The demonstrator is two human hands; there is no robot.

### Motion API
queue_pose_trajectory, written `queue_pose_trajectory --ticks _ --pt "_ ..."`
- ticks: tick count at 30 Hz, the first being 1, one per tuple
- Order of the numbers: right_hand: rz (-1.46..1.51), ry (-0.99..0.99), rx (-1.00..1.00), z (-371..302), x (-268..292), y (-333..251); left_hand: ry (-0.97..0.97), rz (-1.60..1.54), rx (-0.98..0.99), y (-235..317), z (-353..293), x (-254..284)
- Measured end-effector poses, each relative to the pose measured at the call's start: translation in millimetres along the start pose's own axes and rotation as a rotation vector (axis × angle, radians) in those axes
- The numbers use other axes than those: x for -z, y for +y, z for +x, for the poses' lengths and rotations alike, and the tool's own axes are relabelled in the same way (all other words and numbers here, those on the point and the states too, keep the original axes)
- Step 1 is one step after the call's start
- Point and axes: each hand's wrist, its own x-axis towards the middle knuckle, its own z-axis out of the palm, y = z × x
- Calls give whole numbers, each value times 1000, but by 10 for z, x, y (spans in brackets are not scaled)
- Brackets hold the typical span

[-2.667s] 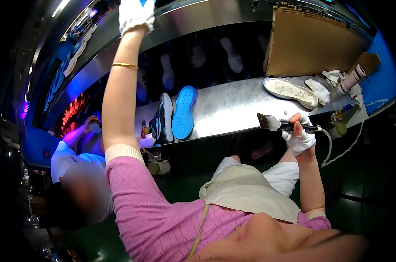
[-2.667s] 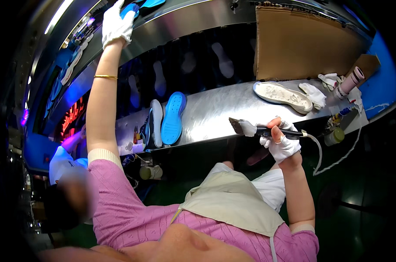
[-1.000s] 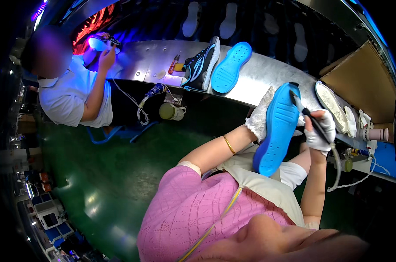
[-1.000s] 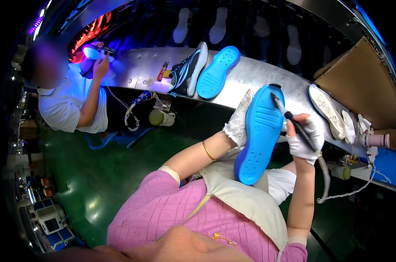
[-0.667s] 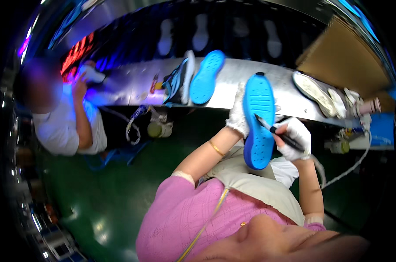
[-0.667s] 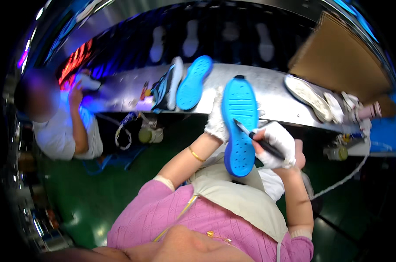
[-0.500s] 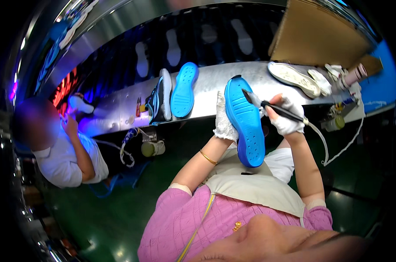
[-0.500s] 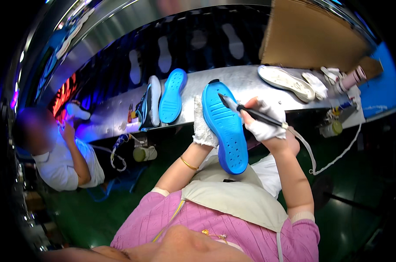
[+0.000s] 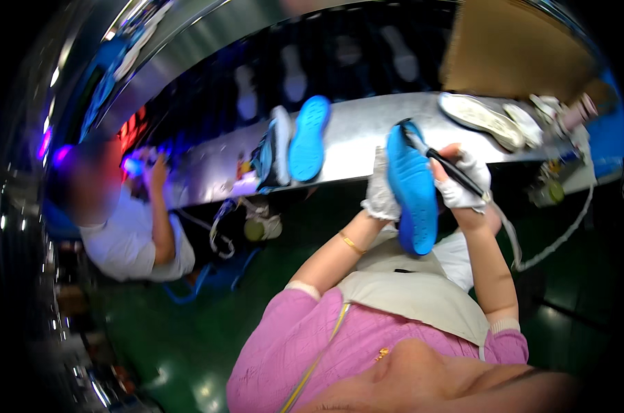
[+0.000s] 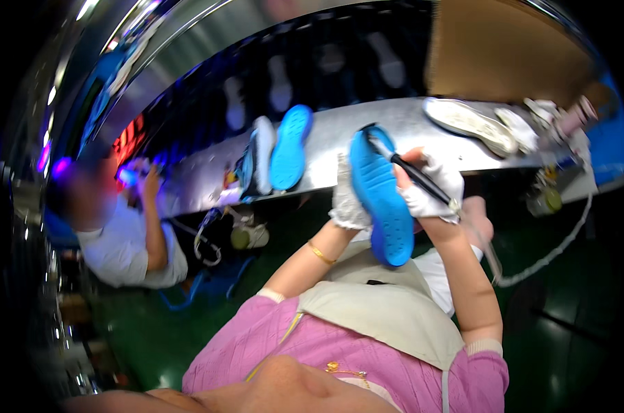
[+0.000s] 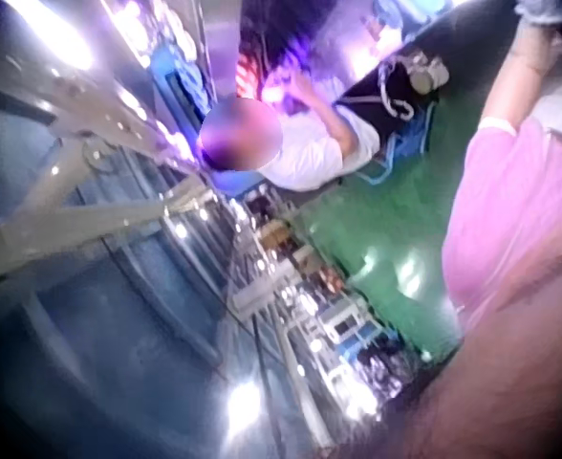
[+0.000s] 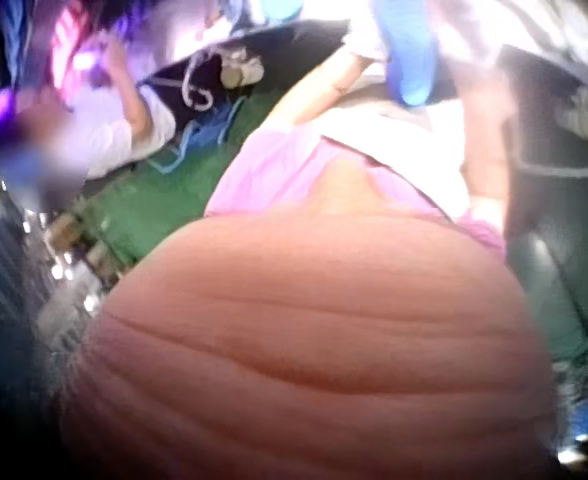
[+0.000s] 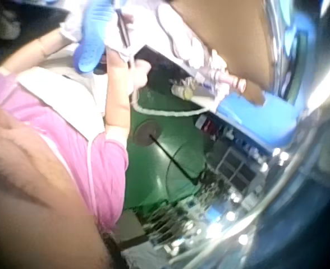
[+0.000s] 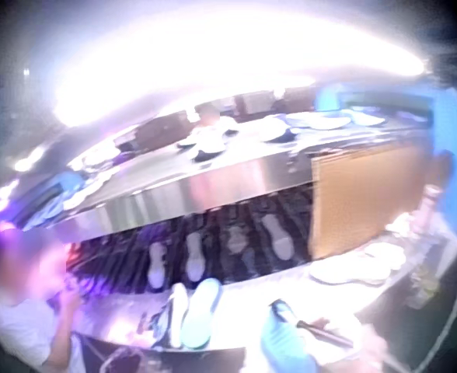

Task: The person applies liquid from a small brush to the edges and surfaces of blue shoe soles, wiping them with a cloth while holding the tool, and then places the soles onto a conveyor belt.

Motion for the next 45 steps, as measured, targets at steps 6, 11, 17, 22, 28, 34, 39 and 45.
queue_pose_trajectory --ticks 6,11,17,22,28,34,39,45 --pt "251 -212 -247 -71 -130 -65 -41 -27 -13 120 6 82" --pt "-106 -218 125 -100 -185 11 -59 8 38 321 -37 95" --pt "325 -322 -307 -275 -165 74 -83 88 112 483 -186 141" --pt "180 -202 -309 -333 100 277 -197 147 380 301 -597 313" --pt "228 -425 -323 -440 -9 221 -76 189 282 245 -584 388" --pt "291 -246 -321 -224 -56 140 -45 246 167 363 -347 191" --pt "235 -396 -246 -243 -5 124 -121 210 75 374 -91 49" --pt "210 -198 -86 -63 -33 -1 -119 113 -81 373 102 -60"
